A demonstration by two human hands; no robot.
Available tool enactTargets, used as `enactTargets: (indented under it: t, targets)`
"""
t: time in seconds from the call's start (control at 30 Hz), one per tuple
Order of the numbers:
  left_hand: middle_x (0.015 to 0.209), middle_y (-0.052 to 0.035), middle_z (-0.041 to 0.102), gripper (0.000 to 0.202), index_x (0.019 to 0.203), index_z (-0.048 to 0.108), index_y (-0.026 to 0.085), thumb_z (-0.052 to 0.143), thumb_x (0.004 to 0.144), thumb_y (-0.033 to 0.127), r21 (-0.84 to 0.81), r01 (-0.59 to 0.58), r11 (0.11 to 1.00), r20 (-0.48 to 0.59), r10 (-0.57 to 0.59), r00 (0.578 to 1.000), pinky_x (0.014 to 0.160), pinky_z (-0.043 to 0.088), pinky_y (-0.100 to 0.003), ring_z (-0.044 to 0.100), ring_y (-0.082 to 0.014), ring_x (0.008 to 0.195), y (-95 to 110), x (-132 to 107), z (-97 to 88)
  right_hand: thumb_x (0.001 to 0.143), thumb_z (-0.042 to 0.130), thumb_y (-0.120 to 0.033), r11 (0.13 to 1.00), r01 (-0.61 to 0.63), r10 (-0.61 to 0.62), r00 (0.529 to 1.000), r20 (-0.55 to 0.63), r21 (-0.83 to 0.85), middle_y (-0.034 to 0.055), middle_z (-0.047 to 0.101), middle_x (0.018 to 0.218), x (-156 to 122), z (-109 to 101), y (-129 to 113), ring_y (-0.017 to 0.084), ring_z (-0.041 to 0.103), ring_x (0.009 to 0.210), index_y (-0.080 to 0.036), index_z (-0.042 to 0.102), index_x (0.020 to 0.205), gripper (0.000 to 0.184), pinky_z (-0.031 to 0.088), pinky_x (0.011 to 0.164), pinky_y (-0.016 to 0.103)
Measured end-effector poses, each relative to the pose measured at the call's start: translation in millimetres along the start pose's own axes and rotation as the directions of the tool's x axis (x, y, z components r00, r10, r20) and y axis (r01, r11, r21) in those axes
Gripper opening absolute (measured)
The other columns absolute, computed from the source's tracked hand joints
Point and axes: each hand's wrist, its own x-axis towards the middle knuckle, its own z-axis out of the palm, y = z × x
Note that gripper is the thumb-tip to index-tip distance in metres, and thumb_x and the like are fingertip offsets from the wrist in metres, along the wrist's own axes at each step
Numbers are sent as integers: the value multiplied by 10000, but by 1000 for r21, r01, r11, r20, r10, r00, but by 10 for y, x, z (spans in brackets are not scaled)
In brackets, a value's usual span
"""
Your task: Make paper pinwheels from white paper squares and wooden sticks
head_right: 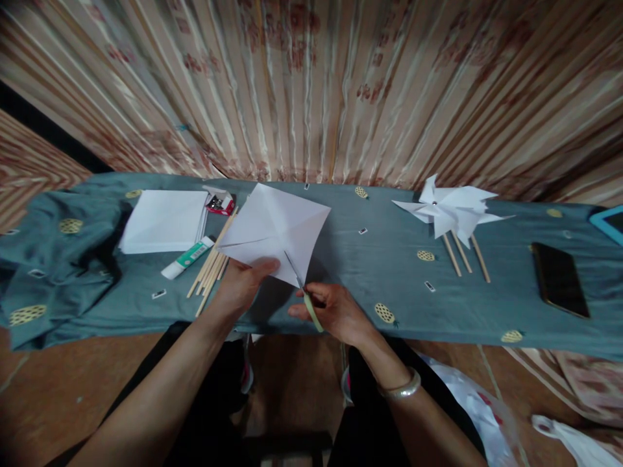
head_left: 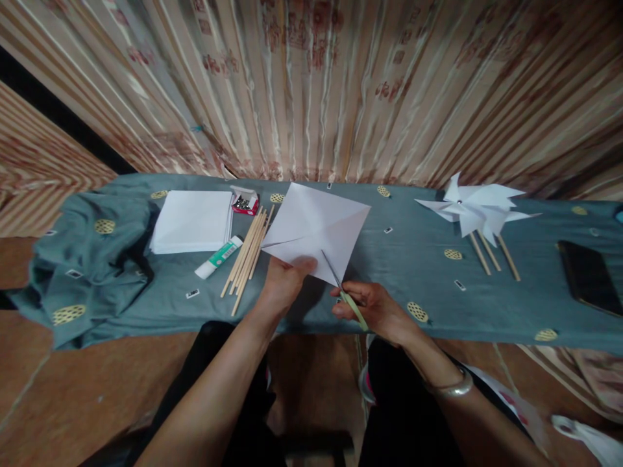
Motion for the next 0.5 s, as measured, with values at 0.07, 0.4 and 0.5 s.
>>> enactTargets:
  t: [0.07,0.4,0.5]
  targets:
    - [815,-31,722,267,804,685,168,762,550,194,-4,9,1000,1,-9,1000,780,514,-343,650,-212,755,-18,-3,1,558,876,-376,1000,-4,4,1000,-5,7,-54,560,625,3,5,-7,81,460,575,-164,685,827,393,339,536,223]
    - [799,-32,719,222,767,686,180,751,558,213,14,-12,1000,0,12,1000,754,518,-339,642,-208,738,-12,-8,8,537,868,-403,997,-60,61,998,-32,39,-21,617,660,17,22,2,108,542,594,-187,681,819,402,408,540,236]
    - [794,-30,723,245,773,679,182,749,539,204,8,8,1000,7,-8,1000,754,520,-339,642,-210,739,-25,-15,11,544,871,-422,1000,-3,4,1000,-15,25,-18,615,670,16,18,-9,111,538,617,-174,692,809,405,424,570,240]
